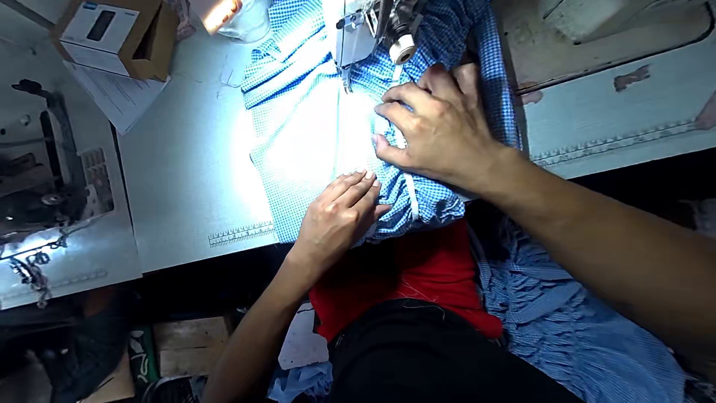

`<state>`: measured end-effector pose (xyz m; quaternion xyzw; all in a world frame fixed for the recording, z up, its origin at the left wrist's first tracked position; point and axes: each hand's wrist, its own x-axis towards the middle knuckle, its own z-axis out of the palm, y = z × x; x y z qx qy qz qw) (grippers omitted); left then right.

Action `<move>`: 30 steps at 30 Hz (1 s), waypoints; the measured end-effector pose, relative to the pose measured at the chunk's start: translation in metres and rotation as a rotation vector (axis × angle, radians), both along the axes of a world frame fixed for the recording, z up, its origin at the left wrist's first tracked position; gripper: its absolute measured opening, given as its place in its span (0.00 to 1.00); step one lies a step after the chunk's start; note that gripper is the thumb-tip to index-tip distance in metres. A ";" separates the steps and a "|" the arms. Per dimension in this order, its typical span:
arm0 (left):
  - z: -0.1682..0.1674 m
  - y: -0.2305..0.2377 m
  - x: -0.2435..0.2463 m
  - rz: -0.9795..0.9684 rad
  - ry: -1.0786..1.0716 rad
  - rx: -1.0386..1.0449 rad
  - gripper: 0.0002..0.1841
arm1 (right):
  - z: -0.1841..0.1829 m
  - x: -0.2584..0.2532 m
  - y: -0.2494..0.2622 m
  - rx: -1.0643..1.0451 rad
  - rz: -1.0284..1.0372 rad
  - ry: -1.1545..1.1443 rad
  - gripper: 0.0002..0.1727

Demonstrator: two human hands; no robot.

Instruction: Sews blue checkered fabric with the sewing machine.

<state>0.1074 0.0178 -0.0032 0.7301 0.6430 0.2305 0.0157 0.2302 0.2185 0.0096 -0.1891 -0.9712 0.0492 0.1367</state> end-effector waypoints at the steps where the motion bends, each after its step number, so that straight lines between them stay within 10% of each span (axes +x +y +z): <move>1: 0.000 0.000 0.000 -0.003 -0.003 0.001 0.18 | 0.000 0.001 0.000 -0.008 0.011 0.005 0.24; 30: 0.000 0.012 -0.007 0.025 -0.008 -0.017 0.18 | 0.003 -0.005 0.009 0.034 0.029 -0.031 0.16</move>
